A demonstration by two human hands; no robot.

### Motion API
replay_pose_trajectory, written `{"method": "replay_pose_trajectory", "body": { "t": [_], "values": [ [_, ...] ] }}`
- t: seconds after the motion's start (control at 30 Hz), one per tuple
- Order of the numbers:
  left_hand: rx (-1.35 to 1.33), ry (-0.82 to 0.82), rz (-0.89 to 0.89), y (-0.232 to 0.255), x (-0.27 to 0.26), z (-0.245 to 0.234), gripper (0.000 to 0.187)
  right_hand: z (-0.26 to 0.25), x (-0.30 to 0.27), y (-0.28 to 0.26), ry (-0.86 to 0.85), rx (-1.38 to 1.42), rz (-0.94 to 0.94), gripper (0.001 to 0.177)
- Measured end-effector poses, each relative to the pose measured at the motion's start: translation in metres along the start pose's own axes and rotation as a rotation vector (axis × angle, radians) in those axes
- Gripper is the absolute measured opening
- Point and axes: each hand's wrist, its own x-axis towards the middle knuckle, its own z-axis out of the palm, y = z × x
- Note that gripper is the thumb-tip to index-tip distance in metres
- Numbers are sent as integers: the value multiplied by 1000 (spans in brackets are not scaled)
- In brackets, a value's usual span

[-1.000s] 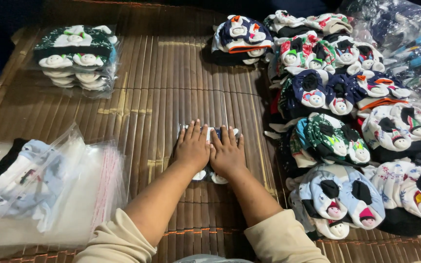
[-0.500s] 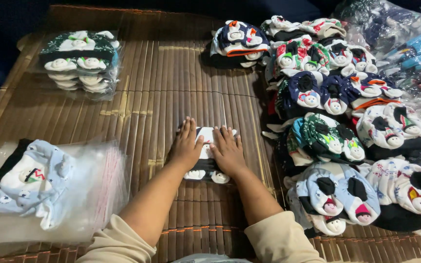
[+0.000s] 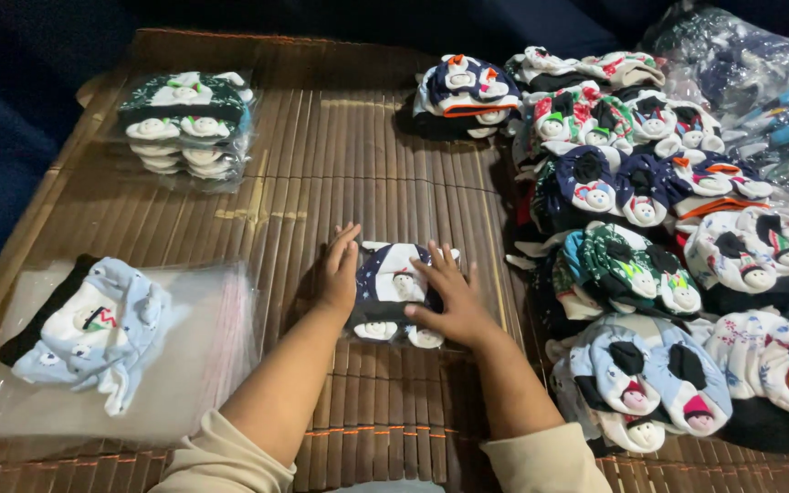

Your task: Packaging baby hats and booties into plastic bags

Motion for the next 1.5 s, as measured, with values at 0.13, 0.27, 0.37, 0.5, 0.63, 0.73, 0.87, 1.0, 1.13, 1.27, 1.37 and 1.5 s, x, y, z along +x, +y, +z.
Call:
{"method": "replay_pose_trajectory", "body": {
  "t": [0.13,0.27,0.37,0.5,0.63,0.73,0.87,1.0,1.13,1.27,1.37,1.5],
  "values": [
    [272,-42,-228,-22,2,-9,34,-2,-23,-31,-240,-429,-2,99],
    [728,-69,-402,-28,-27,-35,45,10,-35,-28,-250,-597,-29,93],
    [886,-280,-479,34,-43,-79,61,10,-37,-16,-213,-556,-44,85],
    [449,-397,-724,11,-55,-87,75,7,-38,-8,-192,-405,-11,74],
    [-157,-527,-903,18,-61,-78,94,4,-43,-23,-75,-178,-48,61],
    [-469,-470,-956,29,-58,-71,74,9,-47,-27,-47,-143,-58,58],
    [-636,-317,-952,2,-47,-55,51,20,-52,-35,2,-181,-117,57],
    [-546,-290,-925,-24,-43,-48,43,26,-55,-45,-30,-217,-147,58],
    [-540,-355,-837,-20,-36,-62,42,33,-58,-49,-11,-256,-183,63],
    [-395,-390,-773,45,-8,-101,38,36,-56,-50,-32,-231,-158,73],
    [-374,-322,-749,45,24,-140,51,38,-55,-41,21,-215,-180,73],
    [-417,-231,-657,-13,72,-202,50,50,-53,-23,19,-294,-176,74]
  ]
}}
